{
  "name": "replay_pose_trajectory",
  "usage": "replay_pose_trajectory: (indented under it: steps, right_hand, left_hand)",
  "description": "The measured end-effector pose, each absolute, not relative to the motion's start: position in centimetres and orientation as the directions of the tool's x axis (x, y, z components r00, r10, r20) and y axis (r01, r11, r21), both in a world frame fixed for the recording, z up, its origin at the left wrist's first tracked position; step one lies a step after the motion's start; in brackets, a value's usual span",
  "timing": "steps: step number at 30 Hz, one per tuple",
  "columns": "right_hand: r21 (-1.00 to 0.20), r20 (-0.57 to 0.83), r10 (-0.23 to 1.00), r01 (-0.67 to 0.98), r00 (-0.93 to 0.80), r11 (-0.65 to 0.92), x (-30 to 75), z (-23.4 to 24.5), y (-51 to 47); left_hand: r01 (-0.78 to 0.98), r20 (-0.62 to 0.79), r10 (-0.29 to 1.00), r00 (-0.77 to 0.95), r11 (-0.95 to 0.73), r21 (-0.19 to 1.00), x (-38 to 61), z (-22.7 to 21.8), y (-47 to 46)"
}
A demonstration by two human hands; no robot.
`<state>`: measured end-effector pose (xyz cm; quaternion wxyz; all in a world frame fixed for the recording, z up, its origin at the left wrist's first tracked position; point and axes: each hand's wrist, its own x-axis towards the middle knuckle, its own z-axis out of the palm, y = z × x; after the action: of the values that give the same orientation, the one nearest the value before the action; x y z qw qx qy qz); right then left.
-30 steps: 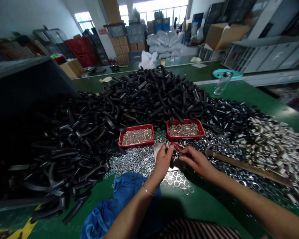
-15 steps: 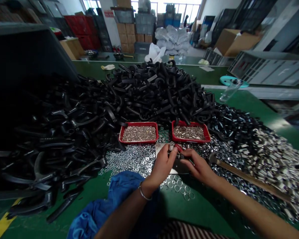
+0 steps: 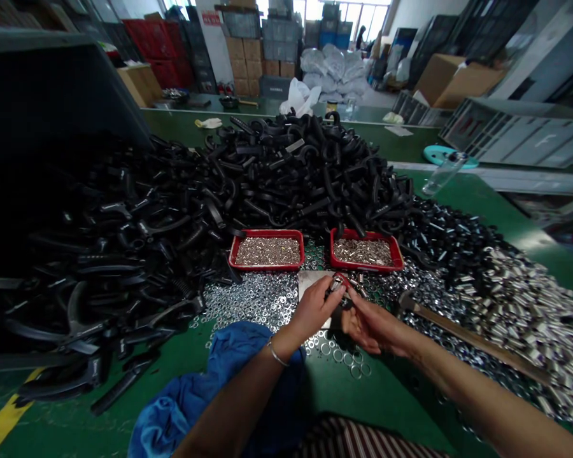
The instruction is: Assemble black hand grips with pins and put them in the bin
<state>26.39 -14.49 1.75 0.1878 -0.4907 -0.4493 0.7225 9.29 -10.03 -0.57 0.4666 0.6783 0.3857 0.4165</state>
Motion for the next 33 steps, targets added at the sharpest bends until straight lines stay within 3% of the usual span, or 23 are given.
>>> replay_pose_trajectory:
  steps: [1, 3, 5, 7, 10, 12, 15, 17, 20, 22, 25, 27, 30, 33]
  right_hand:
    - [-0.868, -0.494, 0.783, 0.26, -0.378, -0.422, 26.5, 1.9, -14.4]
    - [-0.884, -0.253, 0.945, 0.446, -0.205, -0.14, 26.5, 2.1, -14.4]
    - [-0.851, -0.06, 0.987, 0.524, -0.148, 0.027, 26.4, 2.1, -14.6]
    - [-0.899, -0.167, 0.953, 0.435, -0.252, -0.042, 26.5, 1.9, -14.9]
    - [-0.896, -0.436, 0.755, 0.311, -0.489, -0.316, 26.8, 1.5, -15.1]
    - [-0.902, -0.393, 0.821, 0.346, -0.414, -0.257, 27.1, 1.5, -15.1]
    - [-0.894, -0.151, 0.964, 0.446, -0.219, -0.038, 27.2, 1.7, -15.1]
    - [-0.907, -0.249, 0.916, 0.408, -0.313, -0.107, 27.0, 1.8, -15.2]
    - [-0.876, -0.467, 0.735, 0.37, -0.491, -0.309, 26.8, 2.0, -15.3]
    - [-0.87, -0.389, 0.841, 0.45, -0.377, -0.201, 26.8, 2.1, -15.2]
    - [-0.827, -0.11, 0.978, 0.562, -0.179, 0.01, 26.7, 1.9, -15.3]
    - [-0.886, -0.222, 0.94, 0.457, -0.261, -0.082, 26.6, 1.6, -15.4]
    - [-0.891, -0.446, 0.778, 0.299, -0.442, -0.341, 26.5, 1.6, -15.6]
    - [-0.899, -0.314, 0.914, 0.389, -0.258, -0.199, 26.4, 2.0, -15.5]
  left_hand:
    - [0.13, 0.196, 0.918, 0.345, -0.253, 0.959, 9.3, -0.6, -10.0]
    - [0.13, 0.192, 0.928, 0.318, -0.243, 0.961, 9.3, -0.6, -10.0]
    - [0.136, 0.201, 0.929, 0.311, -0.253, 0.958, 9.2, -0.5, -10.0]
    - [0.137, 0.213, 0.919, 0.332, -0.27, 0.953, 9.1, -0.4, -10.1]
    - [0.128, 0.219, 0.899, 0.379, -0.285, 0.95, 9.1, -0.4, -10.3]
    - [0.112, 0.199, 0.906, 0.373, -0.257, 0.96, 9.2, -0.5, -10.4]
    - [0.083, 0.164, 0.924, 0.344, -0.204, 0.975, 9.3, -0.6, -10.4]
    - [0.092, 0.18, 0.916, 0.358, -0.226, 0.97, 9.3, -0.6, -10.4]
    - [0.117, 0.215, 0.9, 0.38, -0.278, 0.954, 9.2, -0.7, -10.4]
    - [0.115, 0.209, 0.906, 0.369, -0.267, 0.957, 9.2, -0.9, -10.3]
    - [0.118, 0.192, 0.919, 0.345, -0.245, 0.962, 9.2, -1.0, -10.3]
    - [0.137, 0.212, 0.916, 0.342, -0.272, 0.953, 9.2, -1.0, -10.4]
    - [0.146, 0.233, 0.905, 0.356, -0.3, 0.943, 9.2, -0.8, -10.5]
    - [0.127, 0.207, 0.912, 0.354, -0.266, 0.956, 9.2, -0.8, -10.5]
